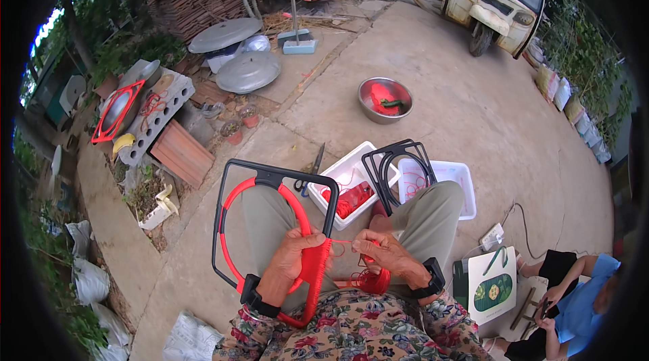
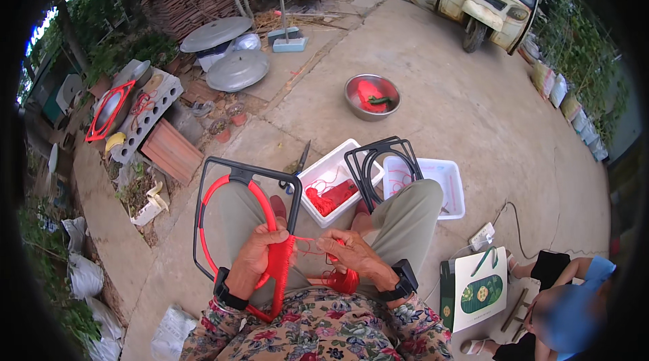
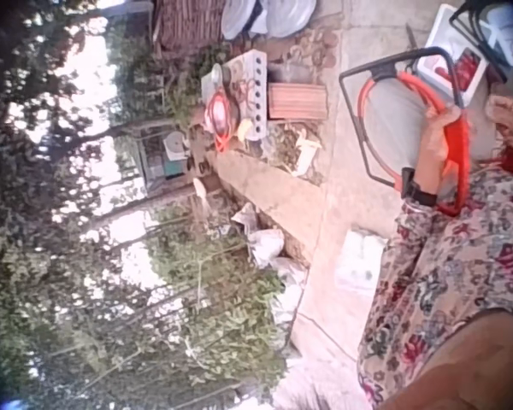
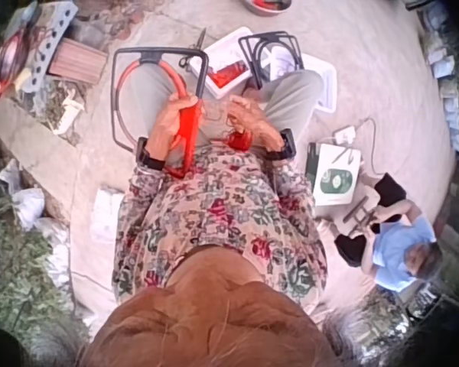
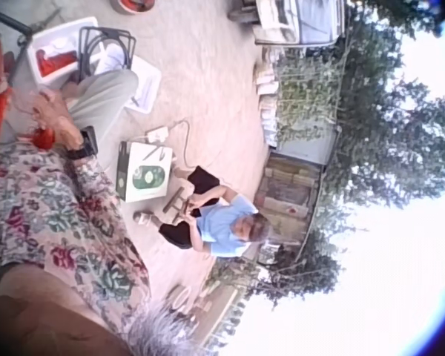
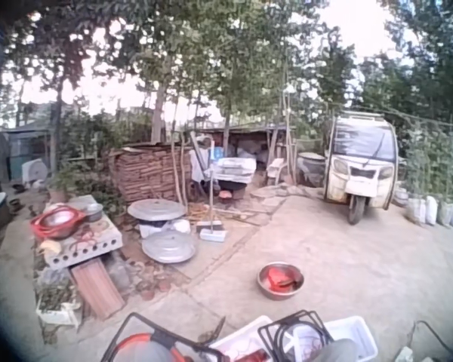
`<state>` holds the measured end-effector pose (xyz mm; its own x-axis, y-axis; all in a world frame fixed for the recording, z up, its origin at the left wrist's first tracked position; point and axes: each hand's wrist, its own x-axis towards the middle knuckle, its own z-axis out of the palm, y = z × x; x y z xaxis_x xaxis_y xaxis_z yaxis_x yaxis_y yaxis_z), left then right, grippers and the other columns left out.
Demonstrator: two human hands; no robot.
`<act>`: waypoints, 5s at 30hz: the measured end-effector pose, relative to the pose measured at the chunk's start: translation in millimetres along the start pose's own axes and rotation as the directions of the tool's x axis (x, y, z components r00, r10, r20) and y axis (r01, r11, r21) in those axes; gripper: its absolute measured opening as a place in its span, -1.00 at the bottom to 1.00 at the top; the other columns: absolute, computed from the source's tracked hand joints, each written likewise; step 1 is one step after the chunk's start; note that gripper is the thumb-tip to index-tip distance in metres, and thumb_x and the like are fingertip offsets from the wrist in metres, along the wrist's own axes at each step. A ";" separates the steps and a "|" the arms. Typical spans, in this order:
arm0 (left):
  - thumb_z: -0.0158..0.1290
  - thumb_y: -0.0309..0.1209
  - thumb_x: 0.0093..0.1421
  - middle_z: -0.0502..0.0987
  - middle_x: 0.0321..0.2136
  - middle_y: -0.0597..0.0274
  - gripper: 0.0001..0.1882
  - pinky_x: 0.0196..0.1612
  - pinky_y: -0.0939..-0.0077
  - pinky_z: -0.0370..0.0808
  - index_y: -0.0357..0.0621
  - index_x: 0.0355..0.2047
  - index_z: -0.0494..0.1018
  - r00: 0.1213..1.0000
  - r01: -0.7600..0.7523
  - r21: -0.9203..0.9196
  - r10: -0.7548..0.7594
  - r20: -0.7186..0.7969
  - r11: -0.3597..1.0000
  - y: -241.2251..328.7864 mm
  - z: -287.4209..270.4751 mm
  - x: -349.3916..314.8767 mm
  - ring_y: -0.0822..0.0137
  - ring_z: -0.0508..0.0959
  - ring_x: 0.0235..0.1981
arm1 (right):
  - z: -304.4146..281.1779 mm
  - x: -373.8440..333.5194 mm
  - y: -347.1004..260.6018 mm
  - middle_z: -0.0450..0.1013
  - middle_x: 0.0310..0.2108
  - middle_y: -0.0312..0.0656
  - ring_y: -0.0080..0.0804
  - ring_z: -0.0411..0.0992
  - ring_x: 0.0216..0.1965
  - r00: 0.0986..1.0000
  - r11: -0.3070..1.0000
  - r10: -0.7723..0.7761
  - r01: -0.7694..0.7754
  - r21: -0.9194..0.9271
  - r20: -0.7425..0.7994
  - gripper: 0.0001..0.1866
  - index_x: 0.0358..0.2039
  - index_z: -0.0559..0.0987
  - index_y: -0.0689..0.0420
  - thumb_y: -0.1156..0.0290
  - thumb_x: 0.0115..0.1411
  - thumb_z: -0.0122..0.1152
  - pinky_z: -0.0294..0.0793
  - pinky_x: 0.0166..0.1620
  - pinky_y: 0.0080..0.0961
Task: Wrapping a red cord around a black plastic frame component.
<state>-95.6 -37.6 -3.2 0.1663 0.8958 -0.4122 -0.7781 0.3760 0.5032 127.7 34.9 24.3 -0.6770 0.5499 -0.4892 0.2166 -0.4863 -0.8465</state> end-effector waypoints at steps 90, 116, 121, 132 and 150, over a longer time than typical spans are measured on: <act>0.17 -0.60 0.04 0.54 -0.39 0.04 -0.59 -0.47 0.19 0.63 -0.23 -0.07 0.36 0.987 0.076 0.218 -0.042 -0.154 0.973 -4.6 1.2 -7.9 0.08 0.62 -0.41 | -19.6 51.1 25.4 0.37 -0.47 -0.29 -0.58 0.32 -0.43 0.877 0.733 -0.481 0.402 -0.549 0.000 -0.85 -0.33 0.53 0.15 0.46 0.04 0.18 0.31 -0.36 -0.58; 0.25 -0.58 -0.03 0.59 -0.31 0.15 -0.58 -0.27 0.18 0.62 -0.22 -0.11 0.43 0.999 0.007 0.146 0.001 -0.050 0.989 4.4 -12.1 15.8 0.19 0.62 -0.31 | 11.4 32.3 15.8 0.47 -0.23 -0.24 -0.56 0.45 -0.28 0.943 0.944 -0.331 0.330 -0.015 -0.040 -0.61 0.01 0.35 0.20 0.68 0.14 0.03 0.51 -0.22 -0.57; 0.27 -0.56 -0.06 0.59 -0.32 0.15 -0.53 -0.24 0.20 0.62 -0.22 -0.09 0.43 0.997 -0.043 0.137 0.050 -0.050 0.990 5.6 -7.3 10.9 0.21 0.62 -0.30 | 12.5 29.3 30.1 0.48 -0.21 -0.21 -0.50 0.49 -0.18 0.930 0.847 -0.355 0.365 0.387 -0.101 -0.63 -0.02 0.35 0.16 0.63 0.15 0.11 0.53 -0.16 -0.56; 0.28 -0.44 -0.04 0.57 -0.30 0.11 -0.49 -0.22 0.20 0.62 -0.25 -0.06 0.39 0.996 -0.061 0.082 0.055 0.072 0.995 13.8 10.7 -1.4 0.17 0.62 -0.36 | 26.1 50.1 44.1 0.46 -0.23 -0.31 -0.61 0.45 -0.26 0.794 0.806 -0.588 0.592 -0.027 -0.150 -0.61 -0.06 0.37 0.16 0.52 0.12 0.29 0.52 -0.24 -0.61; 0.08 -0.49 0.14 0.54 -0.15 -0.01 -0.51 -0.25 0.25 0.61 -0.28 0.10 0.31 0.981 -0.055 -0.025 0.059 0.185 0.998 26.8 2.6 5.2 0.13 0.58 -0.20 | 3.3 -34.8 -27.4 0.44 -0.47 -0.26 -0.36 0.42 -0.32 0.695 0.573 -0.585 0.719 0.393 -0.417 -0.66 -0.23 0.47 0.21 0.29 0.08 0.34 0.42 -0.10 -0.37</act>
<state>-114.0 -22.3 10.2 0.2291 0.9447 -0.2345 -0.8012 0.3198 0.5057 143.0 26.8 65.2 -0.3039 0.9503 0.0679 -0.6388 -0.1504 -0.7545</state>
